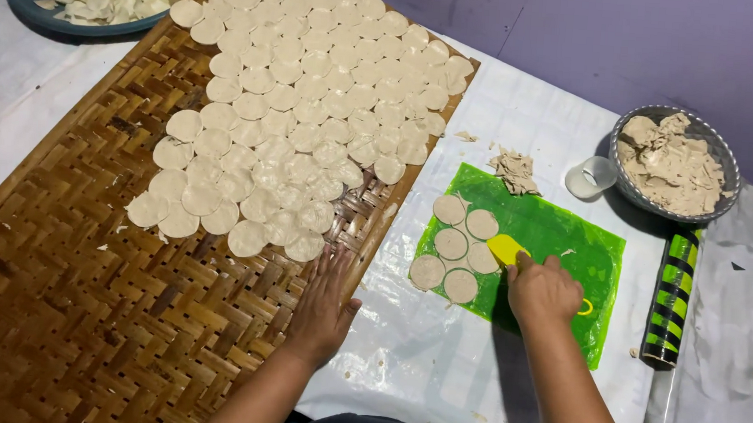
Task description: The person rolls out dough and cuts it into small circular wrappers using a rolling pin and scraper.
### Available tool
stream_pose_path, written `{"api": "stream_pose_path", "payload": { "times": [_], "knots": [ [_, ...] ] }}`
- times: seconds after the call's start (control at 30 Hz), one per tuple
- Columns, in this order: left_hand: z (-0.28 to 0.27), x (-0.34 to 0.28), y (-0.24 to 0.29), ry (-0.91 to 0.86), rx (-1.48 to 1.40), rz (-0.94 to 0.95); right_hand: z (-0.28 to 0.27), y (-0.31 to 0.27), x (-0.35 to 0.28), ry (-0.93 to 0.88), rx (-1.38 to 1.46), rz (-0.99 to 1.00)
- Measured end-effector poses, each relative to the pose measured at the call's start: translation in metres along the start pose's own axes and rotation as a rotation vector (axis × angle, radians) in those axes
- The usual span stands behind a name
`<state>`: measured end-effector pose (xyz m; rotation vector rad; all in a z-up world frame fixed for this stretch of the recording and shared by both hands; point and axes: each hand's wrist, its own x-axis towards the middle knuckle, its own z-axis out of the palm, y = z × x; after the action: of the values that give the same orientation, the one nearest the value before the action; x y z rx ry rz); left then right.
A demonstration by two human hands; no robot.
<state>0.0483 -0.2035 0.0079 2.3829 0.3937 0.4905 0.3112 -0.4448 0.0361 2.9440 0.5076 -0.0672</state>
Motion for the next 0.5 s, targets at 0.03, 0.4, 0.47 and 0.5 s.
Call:
{"api": "stream_pose_path", "payload": {
  "times": [0.03,0.4,0.47,0.5],
  "knots": [
    [0.001,0.000,-0.001,0.001,0.001,-0.002,-0.001,0.000,0.003,0.000,0.001,-0.002],
    [0.011,-0.006,-0.013,0.044,-0.117,-0.017,0.006,0.001,0.012,0.105,0.064,-0.081],
    [0.009,-0.002,-0.008,0.080,-0.213,-0.045,0.010,0.002,0.008,0.155,0.126,-0.087],
    [0.008,0.000,-0.006,0.118,-0.309,-0.075,0.011,0.002,0.007,0.205,0.187,-0.094]
  ]
}}
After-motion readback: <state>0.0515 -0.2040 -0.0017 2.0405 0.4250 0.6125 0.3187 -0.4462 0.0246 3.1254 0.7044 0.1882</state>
